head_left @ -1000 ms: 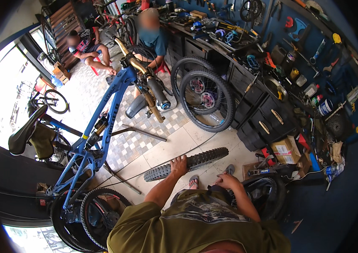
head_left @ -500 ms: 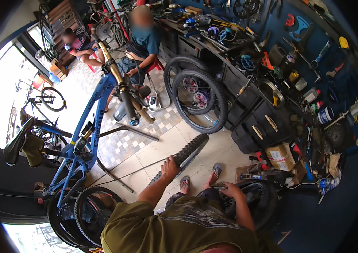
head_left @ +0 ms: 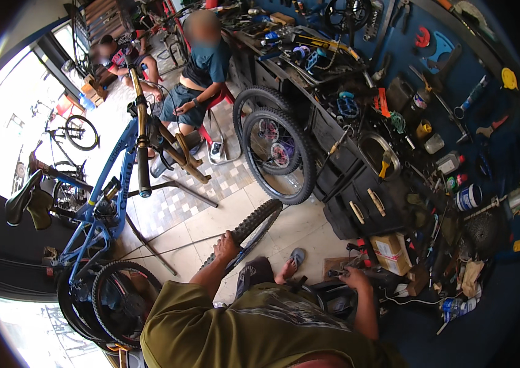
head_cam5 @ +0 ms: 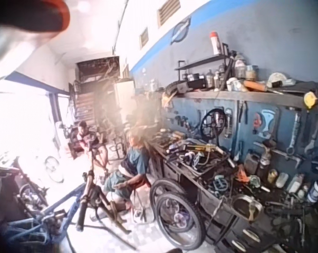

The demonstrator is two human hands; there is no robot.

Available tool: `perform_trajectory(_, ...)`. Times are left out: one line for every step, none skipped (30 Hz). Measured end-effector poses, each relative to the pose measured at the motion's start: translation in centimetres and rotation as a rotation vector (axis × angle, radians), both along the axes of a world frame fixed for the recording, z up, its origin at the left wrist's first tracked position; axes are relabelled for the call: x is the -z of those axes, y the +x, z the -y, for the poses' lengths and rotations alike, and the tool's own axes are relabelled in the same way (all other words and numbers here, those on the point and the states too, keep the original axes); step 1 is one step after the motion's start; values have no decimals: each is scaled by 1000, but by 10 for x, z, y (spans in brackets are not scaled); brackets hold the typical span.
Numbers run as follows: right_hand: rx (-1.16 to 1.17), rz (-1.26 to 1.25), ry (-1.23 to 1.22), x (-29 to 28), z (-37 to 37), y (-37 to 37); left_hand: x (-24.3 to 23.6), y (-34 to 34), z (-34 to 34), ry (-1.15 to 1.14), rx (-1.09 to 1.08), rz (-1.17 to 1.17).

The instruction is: The person cleans the rear derailleur of a bicycle with a cloth, then removes the rear wheel. They apply lubricant to a small component and use a tool to adjust the wheel's hub area before reattaching the wheel to the frame.

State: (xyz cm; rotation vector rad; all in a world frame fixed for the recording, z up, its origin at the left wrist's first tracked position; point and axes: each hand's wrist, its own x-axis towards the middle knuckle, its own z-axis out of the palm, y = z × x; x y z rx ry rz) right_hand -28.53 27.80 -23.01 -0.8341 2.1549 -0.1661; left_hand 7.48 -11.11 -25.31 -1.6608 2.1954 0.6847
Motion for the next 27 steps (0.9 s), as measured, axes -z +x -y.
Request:
perform_trajectory(9, 13, -8, -7, 5, -10, 0, -5, -2, 8, -8, 10)
perform_trajectory(14, 30, -18, -16, 17, -19, -1, -6, -6, 12, -17, 3)
perform_trajectory(20, 47, -29, -26, 26, -25, -2, -8, -11, 12, -28, -1)
perform_trajectory(11, 38, -63, -9, 23, -33, -4, -10, -15, 15, -29, -5)
perform_trajectory(7, 28, -97, -6, 24, -35, -5, -11, -18, 16, -35, -6)
perform_trajectory(3, 17, -131, -3, 25, -35, -6, -11, -21, 18, -40, 6)
perform_trajectory(-4, -1, -167, -3, 29, -39, -6, -12, -21, 17, -49, 12)
perform_trajectory(-16, 21, -157, -3, 31, -38, -6, -14, -21, 17, -58, 17)
perform_trajectory(-28, 43, -147, -2, 31, -35, -6, -15, -22, 11, -60, 10)
perform_trajectory(-40, 67, -135, 1, 31, -32, -6, -15, -24, 7, -63, 6)
perform_trajectory(-58, 89, -110, 4, 31, -30, -7, -15, -25, 3, -66, 2)
perform_trajectory(-76, 111, -84, 7, 32, -29, -7, -15, -24, 9, -75, 5)
perform_trajectory(-91, 136, -54, 14, 29, -25, -8, -14, -25, -8, -80, 5)
perform_trajectory(-120, 79, -90, 26, 23, -24, -9, -14, -27, -23, -84, 1)
perform_trajectory(-112, 87, -65, 36, 17, -27, -9, -15, -28, -39, -88, -2)
perform_trajectory(-107, 100, -43, 34, 17, -26, -10, -12, -30, -63, -89, 11)
perform_trajectory(-101, 113, -21, 32, 17, -27, -10, -12, -29, -77, -97, 31)
perform_trajectory(-96, 122, -31, 29, 16, -29, -11, -10, -28, -91, -105, 50)
perform_trajectory(-93, 130, -41, 23, 16, -30, -10, -8, -26, -105, -114, 68)
perform_trajectory(-89, 138, -50, 17, 16, -32, -10, -6, -24, -118, -103, 101)
perform_trajectory(-83, 155, -56, 11, 17, -36, -9, -2, -23, -131, -102, 110)
perform_trajectory(-75, 170, -64, 7, 19, -40, -10, 1, -20, -145, -100, 118)
perform_trajectory(-67, 186, -71, 3, 20, -43, -10, 5, -17, -160, -98, 126)
perform_trajectory(-75, 148, -75, 0, 23, -45, -9, 7, -12, -146, -96, 127)
perform_trajectory(-85, 113, -75, 2, 24, -47, -9, 10, -9, -148, -93, 115)
perform_trajectory(-95, 77, -77, 3, 24, -49, -8, 13, -6, -150, -90, 104)
perform_trajectory(-83, 94, -76, 5, 25, -50, -8, 16, -3, -152, -88, 92)
